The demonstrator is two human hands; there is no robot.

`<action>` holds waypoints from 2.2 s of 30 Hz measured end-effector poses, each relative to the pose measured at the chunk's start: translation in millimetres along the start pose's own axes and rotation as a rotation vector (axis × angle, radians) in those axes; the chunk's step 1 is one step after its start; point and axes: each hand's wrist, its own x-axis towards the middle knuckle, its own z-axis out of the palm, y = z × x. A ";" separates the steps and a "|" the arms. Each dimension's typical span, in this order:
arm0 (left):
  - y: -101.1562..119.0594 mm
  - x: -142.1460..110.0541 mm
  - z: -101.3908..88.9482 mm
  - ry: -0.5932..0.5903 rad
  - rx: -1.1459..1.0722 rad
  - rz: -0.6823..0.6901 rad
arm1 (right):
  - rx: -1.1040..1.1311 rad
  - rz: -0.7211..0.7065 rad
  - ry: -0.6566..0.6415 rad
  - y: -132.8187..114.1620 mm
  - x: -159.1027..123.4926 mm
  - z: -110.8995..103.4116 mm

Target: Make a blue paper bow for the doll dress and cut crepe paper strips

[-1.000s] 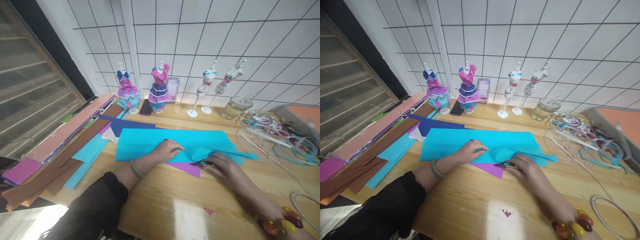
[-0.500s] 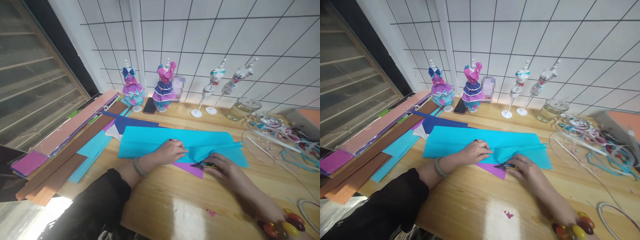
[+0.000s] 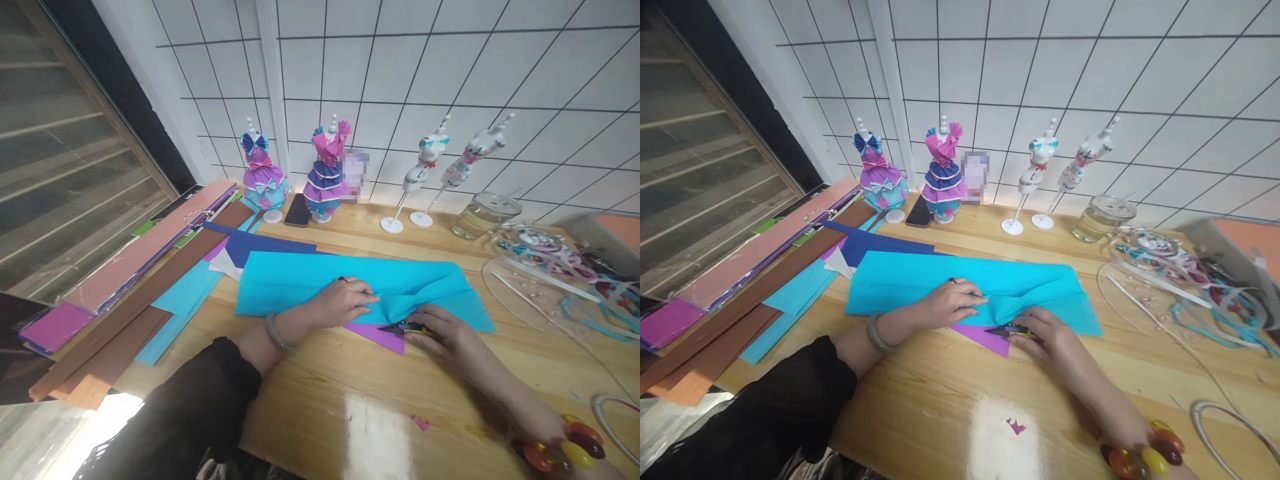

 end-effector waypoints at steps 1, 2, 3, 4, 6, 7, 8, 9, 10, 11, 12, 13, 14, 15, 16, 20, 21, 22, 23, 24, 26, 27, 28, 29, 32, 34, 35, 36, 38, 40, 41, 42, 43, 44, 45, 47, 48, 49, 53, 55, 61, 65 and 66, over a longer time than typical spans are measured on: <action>0.1 -0.1 -0.3 -0.003 0.000 0.000 | 0.001 0.001 -0.003 0.1 -0.1 0.0; 0.3 -0.2 -0.7 -0.005 0.003 -0.001 | 0.002 0.004 -0.004 0.4 -0.3 0.0; 0.4 -0.3 -1.0 -0.007 0.007 -0.001 | 0.004 0.006 -0.008 0.8 -0.6 0.2; 0.7 -0.2 -1.5 -0.007 0.012 0.001 | 0.006 0.008 -0.010 1.1 -0.8 0.4; 1.4 0.1 -2.5 -0.005 0.024 0.012 | 0.010 0.010 -0.010 1.7 -1.1 1.2; 1.9 0.4 -3.1 -0.007 0.030 0.018 | 0.012 0.009 -0.009 1.8 -1.1 1.6; 2.4 0.6 -3.9 -0.012 0.035 0.021 | 0.016 0.008 -0.005 1.7 -1.0 2.1; 2.9 0.9 -4.6 -0.020 0.041 0.021 | 0.019 0.008 -0.002 1.5 -0.8 2.4; 3.3 1.1 -5.4 -0.029 0.045 0.019 | 0.024 0.010 0.000 1.1 -0.6 2.7; 3.6 1.2 -6.0 -0.038 0.049 0.017 | 0.029 0.013 0.001 0.7 -0.2 2.8; 3.9 1.2 -6.5 -0.044 0.051 0.015 | 0.036 0.016 -0.001 0.2 0.1 2.8; 4.0 1.2 -6.9 -0.046 0.052 0.014 | 0.043 0.019 -0.005 -0.3 0.5 2.7; 3.9 1.1 -7.0 -0.045 0.052 0.014 | 0.051 0.022 -0.010 -0.7 0.9 2.5; 3.8 0.9 -7.0 -0.044 0.051 0.014 | 0.060 0.023 -0.014 -1.0 1.4 2.3; 3.7 0.7 -6.7 -0.043 0.050 0.013 | 0.070 0.023 -0.019 -1.2 1.8 2.1; 2.6 0.3 -4.6 -0.048 0.049 0.007 | 0.105 0.028 -0.024 -0.4 2.4 2.4; 2.3 0.3 -3.9 -0.047 0.049 0.006 | 0.108 0.031 -0.028 0.1 2.2 2.8; 2.0 0.3 -3.3 -0.046 0.050 0.004 | 0.109 0.034 -0.030 0.6 1.9 3.1; 1.8 0.4 -2.9 -0.046 0.051 0.003 | 0.109 0.038 -0.031 1.1 1.6 3.4; 1.6 0.5 -2.6 -0.046 0.052 0.004 | 0.108 0.042 -0.032 1.6 1.3 3.7; 1.5 0.7 -2.7 -0.043 0.053 0.006 | 0.107 0.056 -0.032 2.3 0.8 4.0; 1.6 0.8 -2.9 -0.043 0.053 0.005 | 0.106 0.062 -0.035 2.5 0.6 4.0; 1.7 0.8 -3.3 -0.045 0.052 0.003 | 0.106 0.066 -0.040 2.7 0.6 4.0; 1.9 0.9 -3.7 -0.047 0.051 0.001 | 0.105 0.069 -0.041 2.9 0.6 4.0; 2.2 0.7 -4.4 -0.053 0.045 -0.002 | 0.103 0.063 -0.032 3.3 0.5 3.8; 2.1 0.6 -4.4 -0.049 0.040 -0.001 | 0.091 0.062 -0.026 3.3 0.1 3.6; 2.0 0.5 -4.2 -0.047 0.039 -0.001 | 0.085 0.062 -0.025 3.2 -0.2 3.5; 1.7 0.4 -3.9 -0.045 0.039 -0.002 | 0.080 0.059 -0.024 3.0 -0.5 3.4; 1.0 0.3 -3.0 -0.040 0.040 -0.001 | 0.078 0.049 -0.028 2.5 -0.9 3.2; 0.3 0.1 -2.1 -0.032 0.041 0.003 | 0.083 0.037 -0.040 1.8 -0.4 3.3; 0.0 0.1 -1.8 -0.028 0.042 0.005 | 0.084 0.032 -0.045 1.3 0.1 3.5; -0.2 0.1 -1.6 -0.025 0.044 0.007 | 0.082 0.028 -0.047 0.7 1.0 3.8; -0.3 0.2 -1.7 -0.023 0.046 0.009 | 0.078 0.024 -0.048 0.1 2.0 4.1; -0.3 0.2 -1.9 -0.022 0.047 0.009 | 0.076 0.020 -0.048 -0.7 3.1 4.4; -0.2 0.3 -2.3 -0.023 0.048 0.008 | 0.074 0.016 -0.050 -1.5 4.4 4.8; 0.2 0.4 -3.3 -0.028 0.051 0.010 | 0.071 0.012 -0.053 -3.2 6.7 5.3; 0.3 0.4 -3.6 -0.030 0.053 0.011 | 0.070 0.009 -0.052 -4.0 7.7 5.5; 0.4 0.4 -3.8 -0.032 0.053 0.012 | 0.068 0.006 -0.051 -4.8 8.5 5.6; 0.1 -0.2 -3.0 -0.031 0.051 0.012 | 0.066 0.002 -0.041 -6.7 9.7 6.1; 0.0 -0.5 -2.4 -0.032 0.049 0.010 | 0.070 0.006 -0.042 -6.9 9.3 6.4; 1.5 0.3 -5.1 -0.050 0.049 -0.002 | 0.075 0.029 -0.042 -6.0 5.8 7.0; 3.5 1.4 -8.6 -0.062 0.054 -0.008 | 0.079 0.052 -0.043 -5.9 4.0 7.1; 4.0 1.5 -9.2 -0.063 0.056 -0.008 | 0.079 0.056 -0.046 -5.9 3.9 7.4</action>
